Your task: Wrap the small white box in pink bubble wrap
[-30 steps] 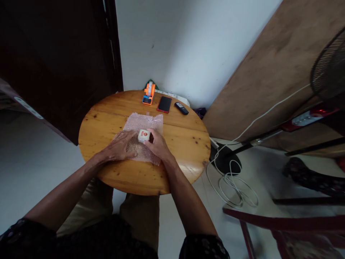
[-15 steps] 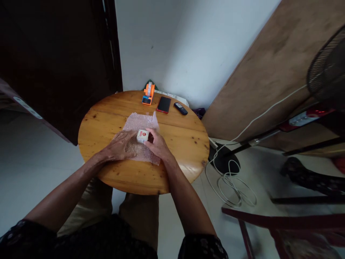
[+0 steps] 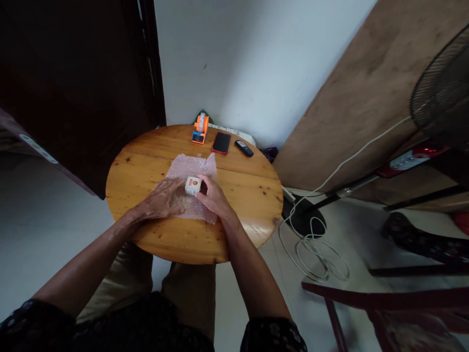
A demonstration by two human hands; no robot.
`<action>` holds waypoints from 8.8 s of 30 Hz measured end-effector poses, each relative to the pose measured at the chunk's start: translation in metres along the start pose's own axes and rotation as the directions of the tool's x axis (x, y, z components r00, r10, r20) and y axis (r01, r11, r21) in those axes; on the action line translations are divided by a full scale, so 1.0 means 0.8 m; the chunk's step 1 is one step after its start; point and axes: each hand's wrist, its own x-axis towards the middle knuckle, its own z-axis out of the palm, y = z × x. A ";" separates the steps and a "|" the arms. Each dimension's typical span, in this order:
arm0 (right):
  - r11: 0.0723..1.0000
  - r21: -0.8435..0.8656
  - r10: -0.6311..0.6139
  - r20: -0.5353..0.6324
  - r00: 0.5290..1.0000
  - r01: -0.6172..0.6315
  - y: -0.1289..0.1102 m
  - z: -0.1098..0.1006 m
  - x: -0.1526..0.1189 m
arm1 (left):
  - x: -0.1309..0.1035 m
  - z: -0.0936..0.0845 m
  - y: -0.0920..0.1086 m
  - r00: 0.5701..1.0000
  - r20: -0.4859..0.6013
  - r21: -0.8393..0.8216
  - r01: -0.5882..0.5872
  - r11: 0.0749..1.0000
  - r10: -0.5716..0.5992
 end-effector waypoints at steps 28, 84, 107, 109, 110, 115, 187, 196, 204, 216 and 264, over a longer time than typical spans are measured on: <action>0.980 0.189 -0.069 0.043 0.997 0.059 0.019 0.005 0.003 | -0.047 -0.017 0.047 0.985 -0.029 0.235 -0.156 0.959 0.168; 0.843 0.504 0.279 -0.112 0.954 -0.187 -0.014 -0.006 -0.001 | 0.073 -0.016 0.017 0.956 -0.099 -0.702 0.130 0.701 -0.276; 0.891 0.414 0.284 -0.183 0.941 -0.189 -0.010 0.000 0.003 | 0.073 -0.013 0.016 0.952 -0.083 -0.704 0.153 0.694 -0.293; 0.922 0.347 0.256 -0.219 0.942 -0.170 -0.007 0.000 0.003 | 0.074 -0.012 0.016 0.948 -0.075 -0.729 0.161 0.665 -0.311; 0.941 0.300 0.237 -0.244 0.941 -0.159 -0.006 0.000 0.003 | 0.075 -0.011 0.016 0.945 -0.072 -0.737 0.165 0.655 -0.319; 0.986 0.013 0.160 -0.345 0.925 -0.166 -0.005 -0.001 0.003 | 0.075 -0.012 0.017 0.947 -0.031 -0.768 0.182 0.614 -0.320; 0.562 -0.789 -0.286 0.095 0.953 0.248 -0.070 0.026 -0.019 | 0.048 -0.052 0.019 0.799 0.258 -0.800 0.492 0.343 -0.544; 0.622 -0.746 -0.292 0.062 0.954 0.239 -0.076 0.022 -0.022 | 0.058 -0.042 0.028 0.804 0.255 -0.842 0.458 0.286 -0.537; 0.714 -0.674 -0.272 -0.019 0.962 0.189 -0.073 0.019 -0.023 | 0.058 -0.048 0.045 0.847 0.190 -0.755 0.450 0.478 -0.496; 0.827 -0.540 -0.210 -0.043 0.977 0.154 -0.072 0.004 -0.020 | 0.057 -0.070 0.043 0.948 0.277 -0.431 0.271 0.861 -0.159; 0.883 0.104 0.466 -0.307 0.830 -0.458 -0.011 -0.009 -0.010 | 0.046 0.003 0.015 0.876 -0.318 0.038 -0.371 0.928 0.363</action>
